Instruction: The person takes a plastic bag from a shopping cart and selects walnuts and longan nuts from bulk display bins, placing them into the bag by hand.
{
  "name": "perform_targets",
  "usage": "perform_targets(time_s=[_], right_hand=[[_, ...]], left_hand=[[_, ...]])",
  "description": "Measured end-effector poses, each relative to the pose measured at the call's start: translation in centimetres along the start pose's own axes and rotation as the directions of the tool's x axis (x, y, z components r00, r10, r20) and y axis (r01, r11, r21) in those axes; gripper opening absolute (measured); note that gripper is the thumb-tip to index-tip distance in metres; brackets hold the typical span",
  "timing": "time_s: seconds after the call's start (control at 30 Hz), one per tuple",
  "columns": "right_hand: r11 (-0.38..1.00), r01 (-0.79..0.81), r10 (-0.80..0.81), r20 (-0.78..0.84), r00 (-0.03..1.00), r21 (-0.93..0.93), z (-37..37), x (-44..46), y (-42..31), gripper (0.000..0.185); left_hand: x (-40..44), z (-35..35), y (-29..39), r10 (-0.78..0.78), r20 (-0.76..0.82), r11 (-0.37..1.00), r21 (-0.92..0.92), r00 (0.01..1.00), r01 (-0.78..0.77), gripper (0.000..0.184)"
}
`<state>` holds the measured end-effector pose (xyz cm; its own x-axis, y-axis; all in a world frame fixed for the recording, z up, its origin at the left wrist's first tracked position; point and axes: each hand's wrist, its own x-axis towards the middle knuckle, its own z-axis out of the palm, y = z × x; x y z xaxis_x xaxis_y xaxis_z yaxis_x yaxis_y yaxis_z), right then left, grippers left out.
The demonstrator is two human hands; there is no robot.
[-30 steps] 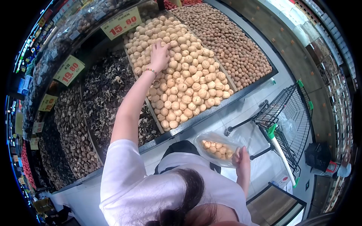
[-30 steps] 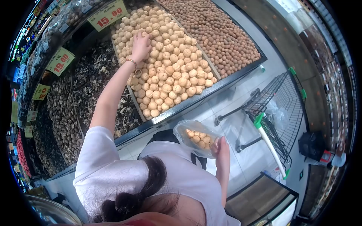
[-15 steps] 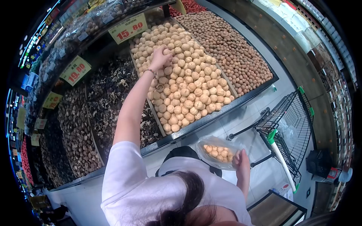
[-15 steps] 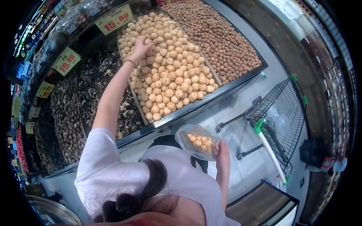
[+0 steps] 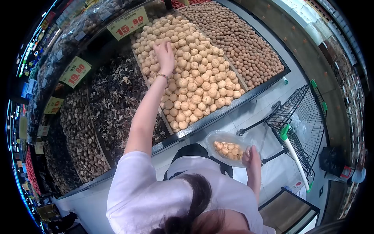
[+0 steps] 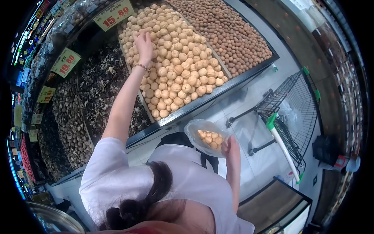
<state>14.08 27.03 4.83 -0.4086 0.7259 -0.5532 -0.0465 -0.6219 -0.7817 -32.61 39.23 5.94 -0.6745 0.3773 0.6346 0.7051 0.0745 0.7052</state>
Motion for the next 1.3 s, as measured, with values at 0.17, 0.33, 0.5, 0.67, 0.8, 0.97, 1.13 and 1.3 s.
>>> perform_targets(time_s=[0.17,0.33,0.5,0.67,0.8,0.97,1.13,1.3], right_hand=[[0.999,0.012,-0.012,0.007,1.0,0.031,0.0,-0.3,0.8,0.039],[0.996,0.008,-0.011,0.031,0.999,0.086,0.5,0.0,0.5,0.037],[0.999,-0.031,0.029,0.072,0.997,0.028,1.5,2.3,-1.3,0.036],[0.999,-0.022,0.028,0.119,0.993,-0.046,0.6,3.5,-1.9,0.034],[0.996,0.009,-0.009,0.004,1.0,-0.085,0.5,3.6,-1.6,0.034],[0.998,-0.012,0.005,0.097,0.995,0.067,-0.9,3.2,-2.3,0.03],[0.997,-0.018,0.02,-0.026,0.999,0.071,0.0,3.2,-2.2,0.031],[0.998,-0.033,0.03,0.054,0.998,0.058,-0.1,3.1,-2.5,0.033]], left_hand=[[-11.2,-1.2,4.9,0.222,0.488,0.867,0.297,0.844,-0.4,0.031],[-9.2,-5.0,3.8,0.148,0.448,0.897,0.315,0.882,-0.31,0.026],[-9.5,-8.0,2.2,-0.126,0.711,0.887,0.392,0.691,-0.242,0.025],[-10.0,-7.6,1.9,-0.138,0.678,0.843,0.463,0.722,-0.273,0.033],[-9.2,-9.3,4.1,-0.03,0.604,0.885,0.387,0.797,-0.26,0.027],[-14.5,-17.1,11.2,-0.371,0.517,0.791,0.611,0.771,-0.029,0.031],[-27.2,-18.8,2.2,0.024,0.523,0.758,0.546,0.852,-0.356,0.042],[-27.6,-18.4,0.6,0.143,0.492,0.772,0.488,0.859,-0.407,0.051]])
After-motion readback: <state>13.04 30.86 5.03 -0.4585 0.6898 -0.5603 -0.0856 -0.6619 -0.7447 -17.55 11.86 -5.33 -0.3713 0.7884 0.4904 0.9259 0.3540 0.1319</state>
